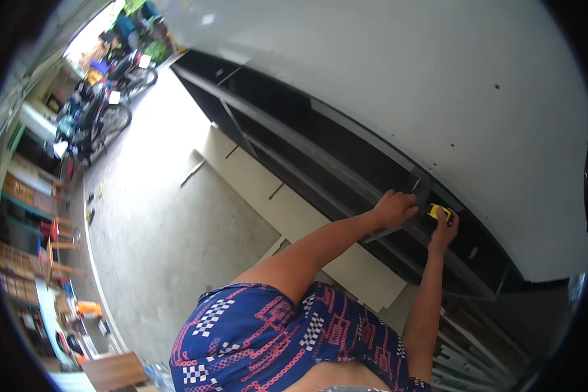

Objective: The person measures different sections and panels of wooden cabinets using a measuring tape and marks dimensions on the surfaces with a pen.

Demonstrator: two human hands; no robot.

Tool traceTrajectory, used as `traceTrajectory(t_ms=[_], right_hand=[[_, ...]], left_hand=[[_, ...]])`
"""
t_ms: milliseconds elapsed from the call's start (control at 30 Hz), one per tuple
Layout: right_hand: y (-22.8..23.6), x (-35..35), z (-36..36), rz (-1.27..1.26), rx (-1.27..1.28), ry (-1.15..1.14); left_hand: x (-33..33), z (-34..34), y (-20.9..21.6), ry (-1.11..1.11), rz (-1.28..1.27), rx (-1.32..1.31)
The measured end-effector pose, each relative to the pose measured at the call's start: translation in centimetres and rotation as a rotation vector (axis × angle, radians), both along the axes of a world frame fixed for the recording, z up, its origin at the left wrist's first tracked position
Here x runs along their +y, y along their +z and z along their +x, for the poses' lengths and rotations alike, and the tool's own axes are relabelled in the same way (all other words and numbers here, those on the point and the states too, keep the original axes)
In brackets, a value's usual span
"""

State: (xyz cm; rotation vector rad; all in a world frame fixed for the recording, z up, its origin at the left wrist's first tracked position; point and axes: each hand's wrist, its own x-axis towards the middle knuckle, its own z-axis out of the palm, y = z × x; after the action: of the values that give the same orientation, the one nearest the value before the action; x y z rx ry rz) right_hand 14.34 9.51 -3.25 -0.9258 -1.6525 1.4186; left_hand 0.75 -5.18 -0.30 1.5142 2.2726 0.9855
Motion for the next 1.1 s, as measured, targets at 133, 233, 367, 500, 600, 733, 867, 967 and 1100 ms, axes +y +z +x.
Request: traceTrajectory(t_ms=[133,233,367,500,600,733,867,967,1100], right_hand=[[1.7,-0.5,0.2,-0.177,0.102,-0.026],[2.6,-0.6,0.4,-0.235,0.072,-0.016],[2.9,-0.6,-0.1,-0.248,0.088,-0.010],[2.9,-0.7,-0.3,-0.205,0.055,0.005],[1.2,0.8,0.4,0.013,0.045,0.053],[0.7,0.9,0.2,-0.026,0.015,0.074],[1.7,0.0,1.0,-0.221,0.011,-0.024],[3.9,0.5,1.1,-0.324,0.024,-0.069],[9.3,-4.7,1.1,-0.374,0.126,-0.290]], left_hand=[[-4.1,0.9,1.2,0.069,0.402,-0.079],[-12.9,1.6,-0.6,0.151,0.178,-0.073],[-31.7,4.6,-8.2,0.385,-0.319,-0.122],[-47.8,12.2,-11.4,0.471,-1.176,-0.363],[-52.6,18.3,-12.3,0.314,-1.407,-0.577],[-57.4,24.4,-18.4,0.398,-0.984,-0.712],[-53.5,19.5,-11.1,0.330,-1.185,-0.614],[-56.9,19.4,-13.2,0.639,-0.899,-0.698],[-62.4,17.8,-12.3,0.891,-0.616,-0.756]])
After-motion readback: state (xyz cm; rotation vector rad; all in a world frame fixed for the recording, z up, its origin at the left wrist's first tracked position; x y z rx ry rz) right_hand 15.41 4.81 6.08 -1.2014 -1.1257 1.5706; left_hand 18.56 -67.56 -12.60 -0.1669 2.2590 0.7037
